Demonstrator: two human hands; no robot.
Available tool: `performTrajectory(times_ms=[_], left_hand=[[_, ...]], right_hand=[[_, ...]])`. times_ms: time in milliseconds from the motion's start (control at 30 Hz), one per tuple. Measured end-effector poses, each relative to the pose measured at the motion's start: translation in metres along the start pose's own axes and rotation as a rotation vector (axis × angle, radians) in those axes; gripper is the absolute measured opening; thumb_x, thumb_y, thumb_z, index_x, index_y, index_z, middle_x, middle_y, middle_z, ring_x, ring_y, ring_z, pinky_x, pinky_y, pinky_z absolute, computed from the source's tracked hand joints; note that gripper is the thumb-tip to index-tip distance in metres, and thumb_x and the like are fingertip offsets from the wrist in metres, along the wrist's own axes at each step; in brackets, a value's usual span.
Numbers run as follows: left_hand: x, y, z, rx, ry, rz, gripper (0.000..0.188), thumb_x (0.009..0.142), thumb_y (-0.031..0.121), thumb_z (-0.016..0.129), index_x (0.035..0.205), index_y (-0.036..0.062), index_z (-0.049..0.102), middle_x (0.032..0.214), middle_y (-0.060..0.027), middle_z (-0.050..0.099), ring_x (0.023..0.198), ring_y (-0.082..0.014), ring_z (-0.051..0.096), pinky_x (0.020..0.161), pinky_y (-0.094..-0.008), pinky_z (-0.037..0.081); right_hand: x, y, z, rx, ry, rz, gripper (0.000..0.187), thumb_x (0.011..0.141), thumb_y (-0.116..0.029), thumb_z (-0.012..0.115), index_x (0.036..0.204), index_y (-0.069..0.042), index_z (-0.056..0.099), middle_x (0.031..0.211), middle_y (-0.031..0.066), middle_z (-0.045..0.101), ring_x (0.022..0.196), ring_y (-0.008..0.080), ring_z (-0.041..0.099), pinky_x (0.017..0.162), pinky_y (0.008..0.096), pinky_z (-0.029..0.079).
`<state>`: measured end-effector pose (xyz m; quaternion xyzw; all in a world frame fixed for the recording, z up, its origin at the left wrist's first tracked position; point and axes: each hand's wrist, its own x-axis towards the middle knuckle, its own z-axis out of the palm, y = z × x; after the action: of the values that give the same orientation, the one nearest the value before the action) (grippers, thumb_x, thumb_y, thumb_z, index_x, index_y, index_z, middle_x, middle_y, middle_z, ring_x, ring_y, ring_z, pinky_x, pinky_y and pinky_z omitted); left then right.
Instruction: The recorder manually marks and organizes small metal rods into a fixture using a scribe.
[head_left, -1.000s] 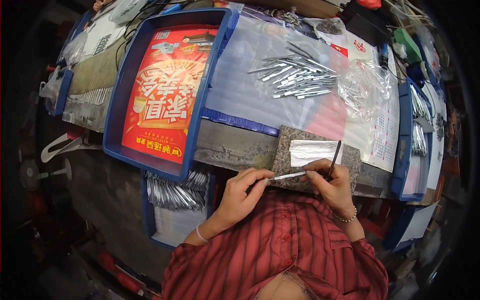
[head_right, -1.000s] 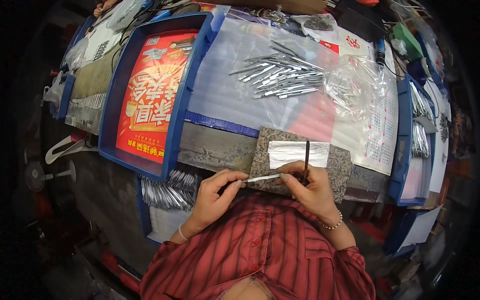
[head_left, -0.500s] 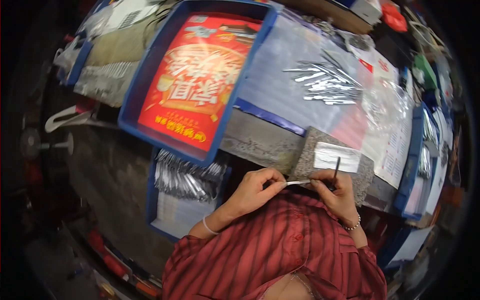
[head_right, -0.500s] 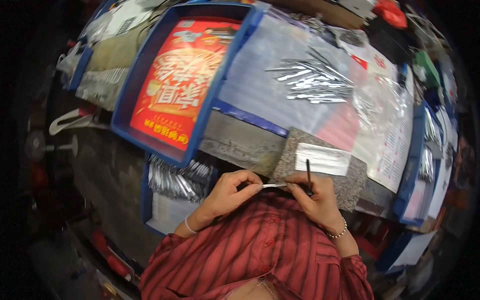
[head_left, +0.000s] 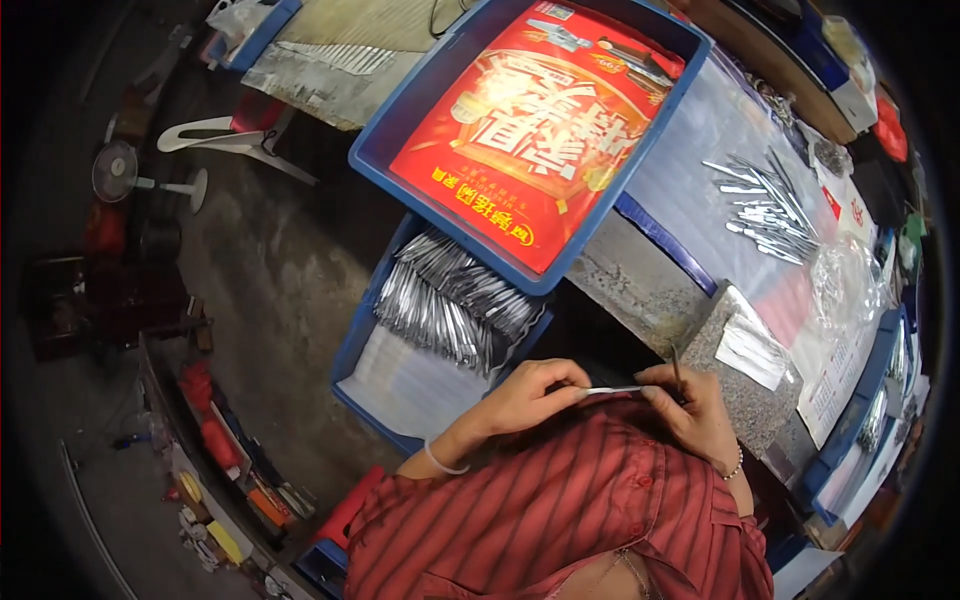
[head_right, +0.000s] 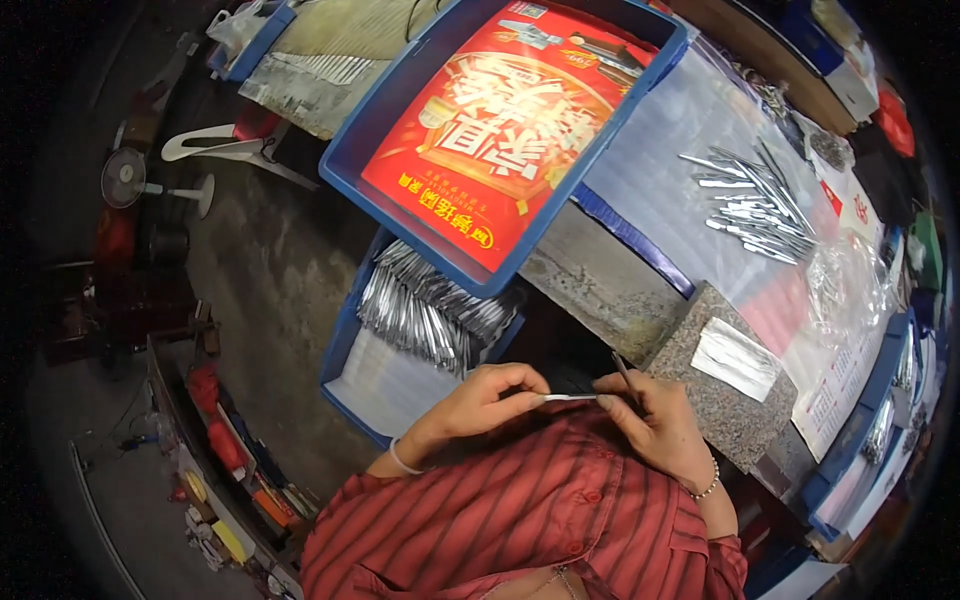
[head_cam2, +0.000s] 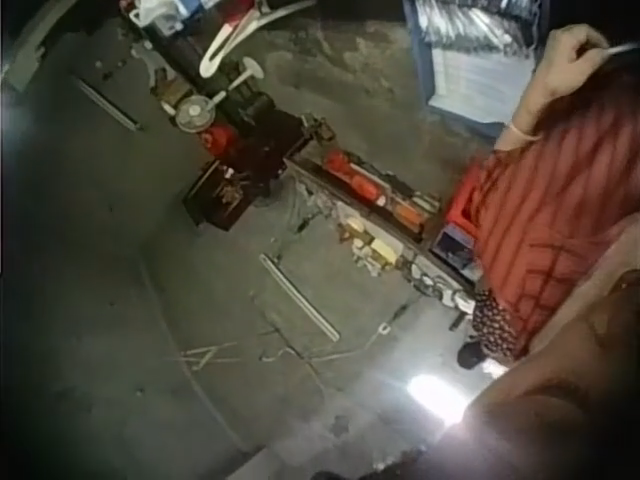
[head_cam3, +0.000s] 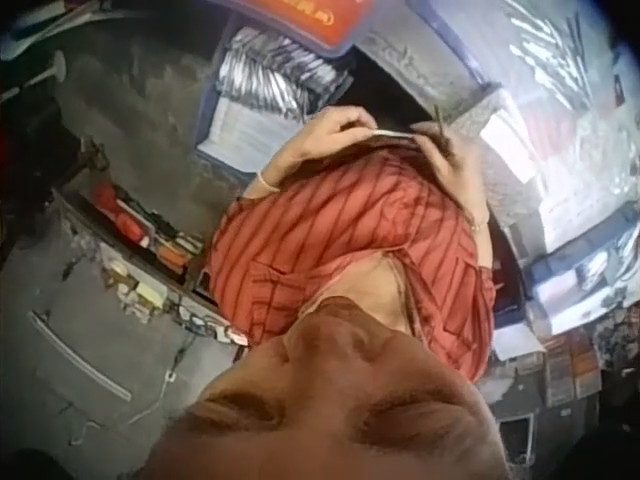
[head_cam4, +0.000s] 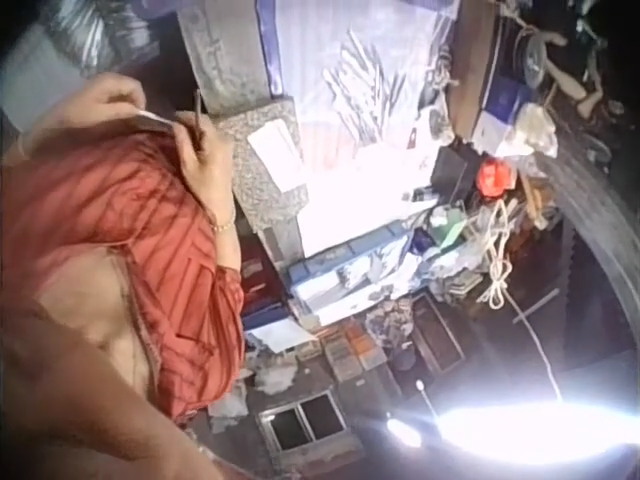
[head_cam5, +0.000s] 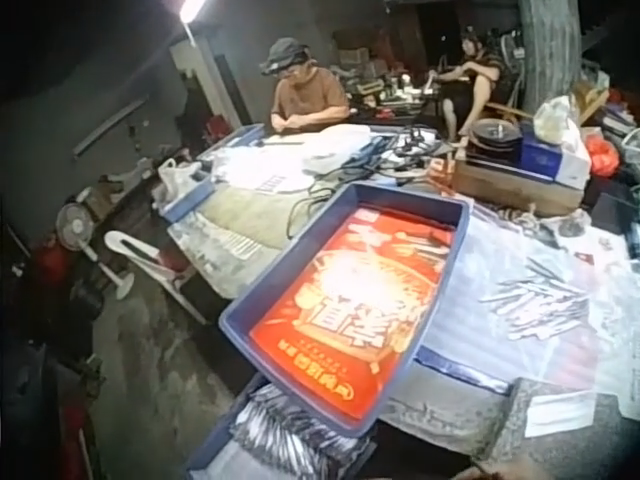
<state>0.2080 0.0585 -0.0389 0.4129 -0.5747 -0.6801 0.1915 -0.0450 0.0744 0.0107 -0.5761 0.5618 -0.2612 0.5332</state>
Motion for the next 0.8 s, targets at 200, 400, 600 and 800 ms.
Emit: performTrajectory(times_ms=[200,400,600,800], left_hand=[[-0.066,-0.101,-0.067,0.059,0.694,-0.143,0.014,0.092,0.013,0.060,0.096,0.0011,0.066,0.080,-0.0054,0.066,0.074,-0.0112,0.059,0.067,-0.0273,0.048],[-0.077,-0.153,-0.127,0.743,1.252,-0.222,0.015,0.089,0.018,0.060,0.089,0.0037,0.066,0.078,-0.0136,0.066,0.074,-0.0308,0.063,0.068,-0.0383,0.049],[-0.063,-0.138,-0.123,1.215,1.219,-0.204,0.011,0.088,0.014,0.062,0.089,0.0030,0.064,0.087,-0.0133,0.062,0.080,-0.0344,0.059,0.071,-0.0436,0.046],[-0.036,-0.057,-0.049,0.630,0.786,0.071,0.005,0.086,0.005,0.061,0.086,0.0014,0.064,0.081,-0.0142,0.062,0.073,-0.0309,0.061,0.066,-0.0385,0.048]], right_hand=[[0.006,-0.002,0.000,0.171,0.027,0.131,0.023,0.093,-0.014,0.062,0.108,0.003,0.062,0.085,0.0128,0.072,0.072,0.0185,0.068,0.066,0.0287,0.051],[0.012,-0.015,0.004,-0.083,-0.091,0.013,0.018,0.089,-0.012,0.064,0.103,0.000,0.065,0.081,0.0161,0.068,0.067,0.0286,0.066,0.061,0.0326,0.049],[0.005,-0.010,-0.002,-0.063,-0.049,0.037,0.018,0.089,-0.013,0.065,0.102,0.000,0.066,0.081,0.0170,0.066,0.067,0.0316,0.064,0.062,0.0345,0.049],[0.005,-0.008,-0.011,-0.083,-0.068,-0.026,0.019,0.089,-0.014,0.062,0.104,-0.003,0.066,0.087,0.0177,0.068,0.073,0.0328,0.067,0.066,0.0366,0.052]])
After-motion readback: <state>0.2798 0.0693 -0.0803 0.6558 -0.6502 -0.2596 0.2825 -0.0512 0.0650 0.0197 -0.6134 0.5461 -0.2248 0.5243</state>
